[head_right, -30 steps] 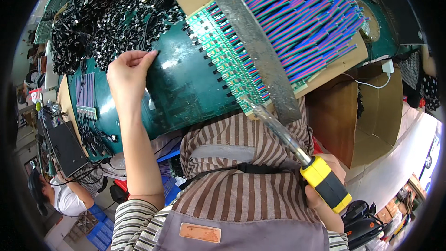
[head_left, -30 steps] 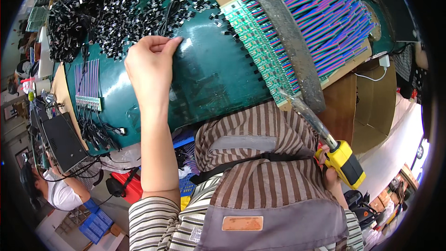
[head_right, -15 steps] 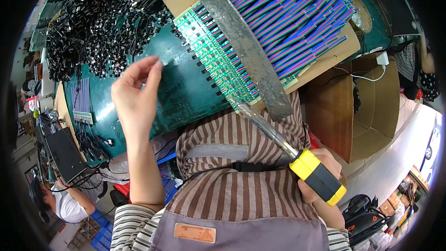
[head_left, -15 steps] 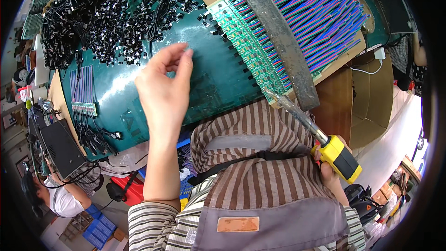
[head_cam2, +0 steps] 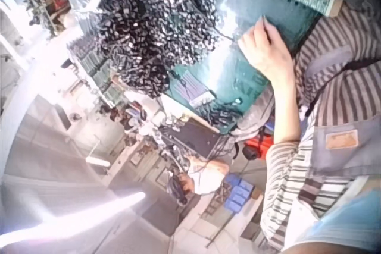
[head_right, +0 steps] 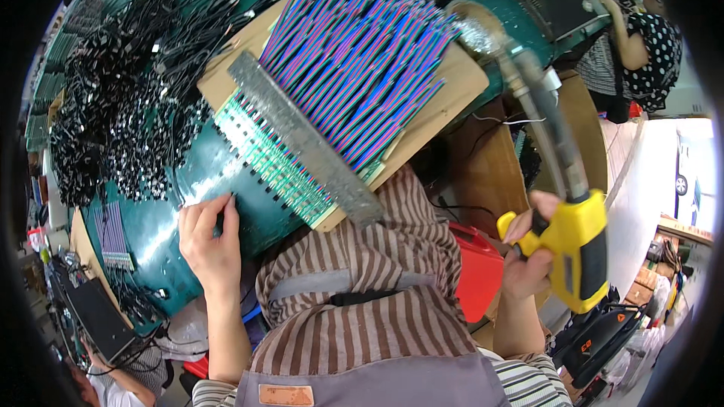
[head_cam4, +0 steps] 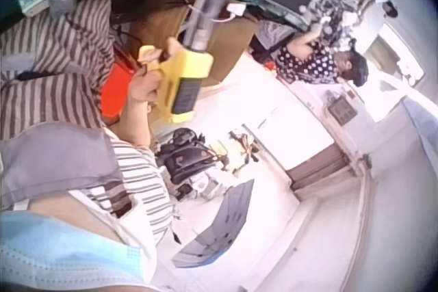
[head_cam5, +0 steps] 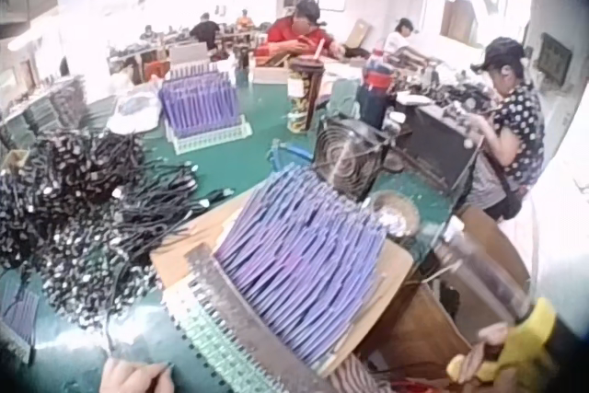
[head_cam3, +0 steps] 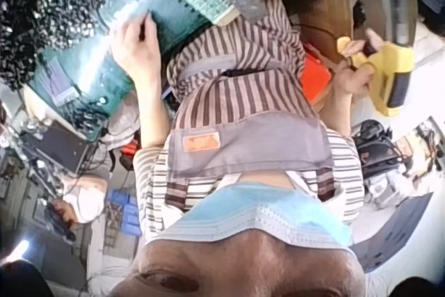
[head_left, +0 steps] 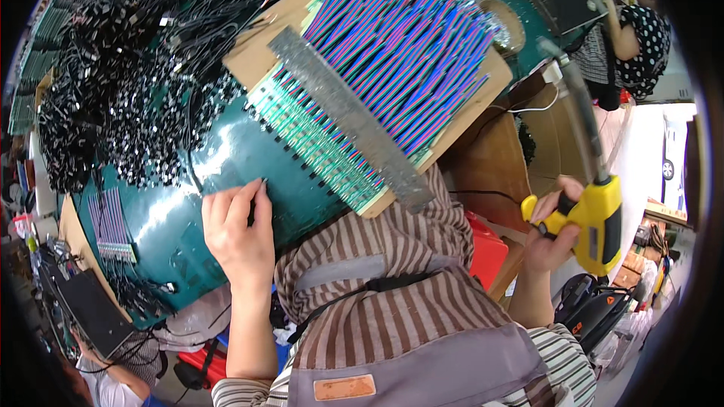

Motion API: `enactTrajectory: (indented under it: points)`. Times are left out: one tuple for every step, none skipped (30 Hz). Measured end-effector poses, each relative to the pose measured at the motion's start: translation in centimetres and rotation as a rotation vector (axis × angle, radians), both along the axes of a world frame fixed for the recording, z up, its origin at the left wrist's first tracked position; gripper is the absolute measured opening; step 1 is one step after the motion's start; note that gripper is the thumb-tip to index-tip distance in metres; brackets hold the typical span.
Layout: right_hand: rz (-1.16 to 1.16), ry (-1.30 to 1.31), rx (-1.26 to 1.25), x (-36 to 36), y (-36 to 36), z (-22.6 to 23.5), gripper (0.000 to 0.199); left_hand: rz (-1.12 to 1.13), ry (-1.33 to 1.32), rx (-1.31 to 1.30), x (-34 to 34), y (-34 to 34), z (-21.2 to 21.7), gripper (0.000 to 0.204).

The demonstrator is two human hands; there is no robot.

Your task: The person solders wires onto a circuit board with a soldering iron, then glues the wires in place with a hot glue gun.

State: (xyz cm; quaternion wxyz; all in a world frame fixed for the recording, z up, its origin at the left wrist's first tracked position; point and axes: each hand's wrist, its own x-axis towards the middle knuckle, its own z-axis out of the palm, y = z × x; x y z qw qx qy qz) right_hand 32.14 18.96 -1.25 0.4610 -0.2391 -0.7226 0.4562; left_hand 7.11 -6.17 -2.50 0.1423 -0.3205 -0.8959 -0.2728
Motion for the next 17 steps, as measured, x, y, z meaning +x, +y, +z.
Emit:
enactTrajectory:
  points:
    - [-0.038, 0.017, 0.033, 0.6, 1.6, -0.5, 0.068, 0.019, -0.041, -0.016, 0.2, 0.2, 0.1, 0.011]
    - [-0.012, 0.124, 0.084, 0.0, 2.9, -0.8, 0.057, 0.04, -0.084, -0.035, 0.3, 0.3, 0.2, 0.01]
    - [-0.174, -0.049, 0.14, -0.3, 4.8, -2.4, 0.046, 0.037, -0.097, -0.024, 0.6, 0.6, 0.2, 0.008]
    - [-0.335, -0.237, 0.196, -0.7, 6.2, -3.3, 0.037, 0.028, -0.102, -0.017, 1.2, 0.9, 0.4, 0.008]
    - [-0.327, -0.241, 0.107, -1.4, 6.6, -3.0, 0.03, 0.088, -0.389, 0.087, 1.9, 1.3, 1.0, 0.007]
    - [-0.299, -0.23, 0.022, -2.4, 7.4, -2.7, 0.025, 0.168, -0.665, 0.199, 2.5, 1.9, 1.6, 0.006]
    - [-0.257, -0.199, 0.074, -1.2, 7.1, -3.5, 0.027, 0.13, -0.823, 0.28, 3.1, 1.6, 1.9, 0.006]
    - [-0.196, -0.106, 0.084, -1.1, 6.8, -3.5, 0.027, 0.119, -1.078, 0.433, 3.4, 1.9, 2.3, 0.009]
    - [-0.18, -0.109, 0.066, -1.1, 6.1, -3.4, 0.028, 0.079, -1.18, 0.47, 3.8, 1.6, 2.6, 0.01]
    - [-0.163, -0.113, 0.047, -1.0, 5.4, -3.3, 0.029, 0.039, -1.283, 0.508, 4.4, 1.4, 2.8, 0.012]
    - [-0.12, -0.081, 0.026, -0.7, 4.5, -2.9, 0.032, 0.025, -1.307, 0.508, 4.8, 1.4, 2.2, 0.014]
    - [-0.076, -0.05, 0.003, -0.2, 3.3, -2.5, 0.035, 0.039, -1.304, 0.467, 4.8, 1.8, 2.3, 0.015]
    - [-0.031, -0.053, 0.015, 0.6, 2.6, -2.5, 0.043, 0.023, -1.308, 0.475, 4.6, 2.2, 1.9, 0.015]
    - [0.063, -0.003, -0.026, 1.3, 1.5, -1.7, 0.05, 0.006, -1.32, 0.475, 4.5, 2.5, 1.7, 0.016]
    - [0.147, 0.022, -0.077, 1.9, 0.3, -1.4, 0.053, 0.003, -1.342, 0.451, 4.4, 2.6, 1.8, 0.017]
    - [0.232, 0.047, -0.129, 2.7, -1.0, -1.2, 0.056, 0.01, -1.342, 0.431, 4.3, 2.8, 1.8, 0.015]
    - [0.248, 0.049, -0.155, 2.5, -1.5, -1.5, 0.056, 0.022, -1.348, 0.438, 4.2, 2.8, 1.7, 0.016]
